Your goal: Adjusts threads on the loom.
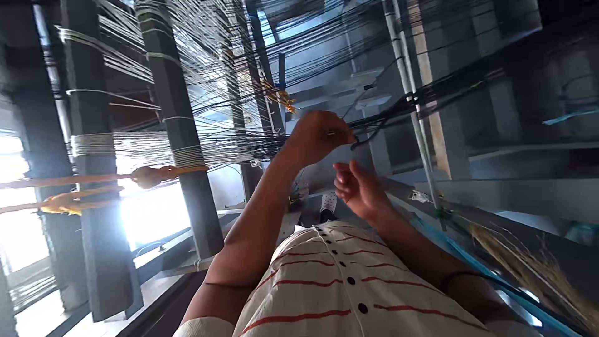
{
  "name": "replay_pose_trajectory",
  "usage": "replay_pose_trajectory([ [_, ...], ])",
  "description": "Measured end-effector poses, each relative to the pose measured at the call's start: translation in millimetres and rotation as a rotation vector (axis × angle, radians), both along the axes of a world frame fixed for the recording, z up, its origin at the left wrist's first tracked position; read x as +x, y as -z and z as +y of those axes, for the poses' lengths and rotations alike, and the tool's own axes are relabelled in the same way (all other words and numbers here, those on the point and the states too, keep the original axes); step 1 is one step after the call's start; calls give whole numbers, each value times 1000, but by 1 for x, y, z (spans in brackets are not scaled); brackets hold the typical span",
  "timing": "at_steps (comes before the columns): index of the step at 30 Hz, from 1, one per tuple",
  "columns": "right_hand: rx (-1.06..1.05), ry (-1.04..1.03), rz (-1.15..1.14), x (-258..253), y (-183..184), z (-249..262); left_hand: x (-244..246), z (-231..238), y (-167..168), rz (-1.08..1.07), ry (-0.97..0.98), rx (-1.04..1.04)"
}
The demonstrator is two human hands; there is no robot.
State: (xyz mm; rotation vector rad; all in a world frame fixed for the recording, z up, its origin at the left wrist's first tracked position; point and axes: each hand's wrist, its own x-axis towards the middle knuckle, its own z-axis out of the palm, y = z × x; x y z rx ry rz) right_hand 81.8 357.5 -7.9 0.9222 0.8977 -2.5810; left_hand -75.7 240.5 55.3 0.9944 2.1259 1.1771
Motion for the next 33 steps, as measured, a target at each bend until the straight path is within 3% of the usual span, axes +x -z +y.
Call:
replay_pose_trajectory([
  [3, 189, 44, 96, -1, -10, -3, 0, 0, -1, 13, -12, -9],
  [5, 465, 133, 307, -1, -10, -3, 1, -1, -3, 11, -15, -12],
  [8, 1047, 242, 695, -9, -11, 8, 1, -3, -4, -2, -9, -11],
  [11, 1341, 191, 793, -21, -17, 16, 3, -4, -3, -4, -12, 0],
  [20, 1292, -66, 577, -25, -19, 18, 4, -1, -5, 19, 8, -42],
  [24, 1410, -98, 556, -28, -22, 32, 6, 0, -1, 25, 37, -58],
  [29, 1477, 121, 522, -24, -22, 62, 5, -3, -3, 19, 7, -37],
  [33, 1078, 560, 341, -20, -31, 91, 0, -10, -5, 28, -49, -5],
])
